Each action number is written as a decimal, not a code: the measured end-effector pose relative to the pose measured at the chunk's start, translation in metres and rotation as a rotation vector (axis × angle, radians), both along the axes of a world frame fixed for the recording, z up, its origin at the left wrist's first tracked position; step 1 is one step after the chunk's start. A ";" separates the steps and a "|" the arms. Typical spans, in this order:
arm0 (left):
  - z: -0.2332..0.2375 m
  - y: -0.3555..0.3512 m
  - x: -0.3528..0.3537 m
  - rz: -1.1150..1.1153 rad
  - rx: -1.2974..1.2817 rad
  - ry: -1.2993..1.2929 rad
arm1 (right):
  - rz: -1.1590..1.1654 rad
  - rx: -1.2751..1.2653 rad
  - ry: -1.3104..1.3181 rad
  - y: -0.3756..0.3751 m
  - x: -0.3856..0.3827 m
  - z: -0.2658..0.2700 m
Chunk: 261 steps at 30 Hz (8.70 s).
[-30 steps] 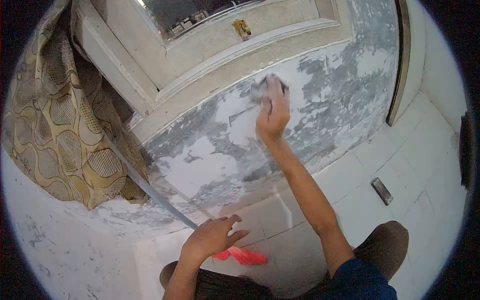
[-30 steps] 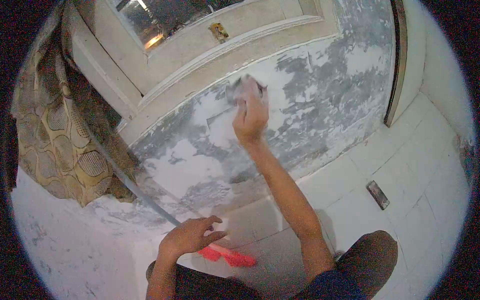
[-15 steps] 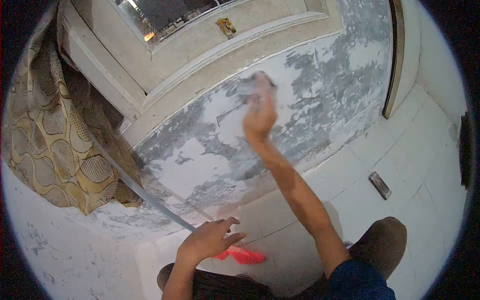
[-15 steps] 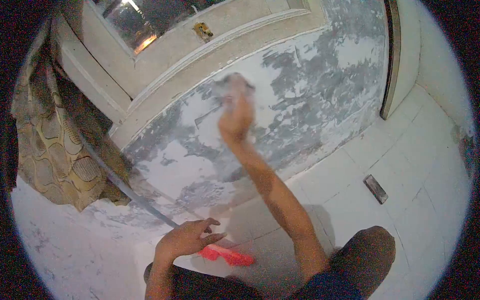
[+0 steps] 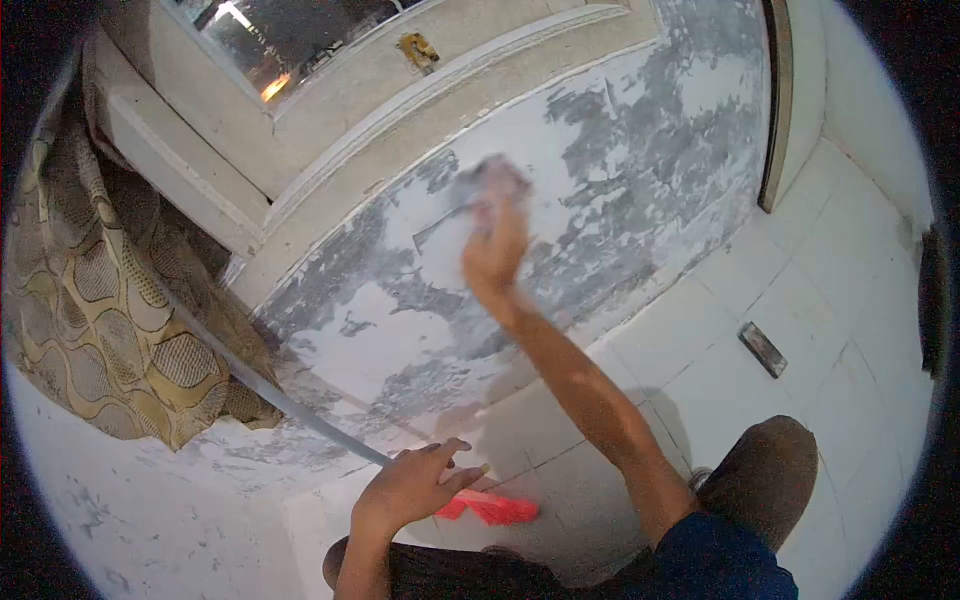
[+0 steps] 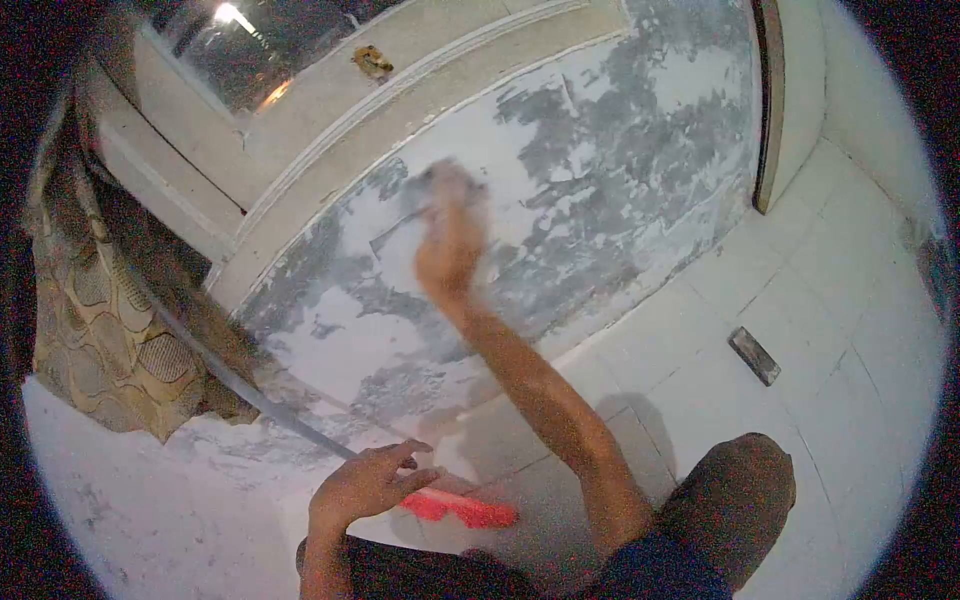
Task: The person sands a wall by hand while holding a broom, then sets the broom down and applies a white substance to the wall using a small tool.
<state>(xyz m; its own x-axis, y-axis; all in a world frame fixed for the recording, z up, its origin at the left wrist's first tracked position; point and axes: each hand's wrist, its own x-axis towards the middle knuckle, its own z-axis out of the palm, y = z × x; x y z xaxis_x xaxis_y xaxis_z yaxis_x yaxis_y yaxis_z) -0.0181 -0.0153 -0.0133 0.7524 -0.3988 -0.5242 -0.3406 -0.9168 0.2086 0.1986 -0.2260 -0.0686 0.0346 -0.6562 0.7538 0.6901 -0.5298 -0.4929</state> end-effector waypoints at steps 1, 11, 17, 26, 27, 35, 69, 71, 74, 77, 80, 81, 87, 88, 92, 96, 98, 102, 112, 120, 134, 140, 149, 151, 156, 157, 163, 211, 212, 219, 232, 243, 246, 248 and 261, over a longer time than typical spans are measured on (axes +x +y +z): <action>0.000 -0.002 0.000 -0.016 -0.003 -0.019 | -0.007 0.000 0.002 0.004 -0.006 -0.014; -0.008 0.000 0.003 -0.044 0.012 -0.057 | 0.110 0.031 0.169 -0.018 -0.016 -0.033; -0.016 -0.004 0.011 -0.081 -0.020 -0.015 | 0.065 -0.471 0.198 0.013 -0.037 -0.050; -0.005 -0.002 0.004 0.043 0.011 0.006 | -0.068 -0.095 0.243 -0.022 -0.023 -0.003; -0.009 -0.003 0.007 0.013 -0.007 0.000 | -0.074 -0.099 0.242 -0.015 -0.031 -0.008; -0.010 -0.005 0.006 -0.010 0.022 -0.049 | -0.086 -0.300 0.411 -0.062 -0.026 -0.050; -0.008 -0.013 0.004 -0.010 -0.002 0.075 | -0.115 -0.206 0.283 -0.048 -0.031 0.044; -0.021 -0.003 0.012 -0.019 -0.001 0.084 | -0.017 -0.362 0.329 -0.045 -0.032 -0.003; -0.025 0.013 0.018 0.033 0.036 -0.011 | -0.083 -0.292 0.348 -0.067 -0.031 -0.039; -0.017 0.012 0.009 0.031 0.037 -0.005 | -0.118 -0.085 0.293 -0.096 -0.021 0.004; -0.011 0.001 0.001 0.006 -0.015 0.011 | -0.161 -0.191 0.304 -0.090 -0.022 0.052; -0.012 -0.002 0.000 -0.016 -0.033 0.030 | -0.153 -0.195 0.307 -0.073 -0.024 0.053; -0.019 -0.002 0.013 -0.041 0.036 -0.011 | 0.077 -0.511 0.378 -0.028 -0.049 -0.009; -0.016 -0.001 0.014 -0.014 0.052 -0.014 | 0.049 -0.448 0.361 -0.038 -0.046 -0.014; -0.009 0.002 0.002 -0.009 0.038 -0.039 | -0.050 -0.264 0.312 -0.046 -0.037 0.025; -0.012 0.000 -0.005 -0.065 -0.037 -0.036 | 0.048 -0.402 0.307 0.004 -0.050 0.033; -0.014 0.001 -0.001 -0.097 -0.067 -0.034 | 0.117 -0.574 0.316 0.012 -0.053 0.019; -0.014 0.011 -0.001 -0.040 0.025 -0.066 | 0.088 -0.487 0.433 -0.016 -0.053 -0.001; -0.011 0.007 -0.005 -0.069 -0.003 -0.064 | 0.025 -0.490 0.438 0.001 -0.051 0.012; -0.019 0.005 0.005 -0.053 -0.013 -0.051 | 0.026 -0.456 0.485 0.023 -0.059 0.032; -0.019 0.007 0.004 -0.051 0.056 -0.074 | -0.061 -0.342 0.474 -0.010 -0.042 0.055; -0.024 0.006 0.011 -0.046 -0.027 0.044 | 0.027 -0.451 0.533 0.030 -0.059 0.032; -0.014 -0.004 0.004 -0.009 -0.019 0.024 | -0.152 -0.285 0.409 -0.002 -0.040 0.059; -0.021 -0.003 0.008 -0.070 -0.020 0.060 | -0.069 -0.380 0.478 0.017 -0.051 0.039; -0.031 0.008 0.013 -0.063 0.033 -0.029 | -0.009 -0.547 0.643 0.006 -0.054 0.014; -0.030 0.010 0.012 -0.037 0.010 -0.056 | -0.070 -0.464 0.599 -0.009 -0.050 0.024; -0.007 -0.004 -0.004 -0.032 -0.037 0.038 | -0.122 -0.351 0.489 0.013 -0.057 0.044; -0.031 -0.002 0.006 -0.127 0.018 -0.029 | 0.127 -0.568 0.488 0.026 -0.053 0.014; -0.033 -0.002 0.008 -0.136 0.021 -0.027 | 0.120 -0.563 0.492 0.027 -0.053 -0.004; -0.019 -0.001 -0.004 -0.065 0.047 -0.043 | -0.111 0.004 0.495 -0.055 -0.032 -0.010; -0.034 -0.013 0.013 -0.049 0.063 -0.013 | 0.042 -0.492 0.590 0.017 -0.057 -0.054; -0.033 -0.016 0.005 -0.095 -0.016 -0.010 | 0.086 -0.481 0.457 0.028 -0.052 -0.006; -0.037 -0.008 0.011 -0.062 0.016 -0.027 | 0.098 -0.599 0.606 0.033 -0.060 -0.040; -0.030 -0.005 0.009 -0.053 0.033 -0.053 | 0.013 -0.384 0.558 0.008 -0.047 -0.051; -0.028 -0.011 -0.001 -0.138 0.042 -0.090 | 0.134 -0.648 0.401 0.028 -0.058 -0.001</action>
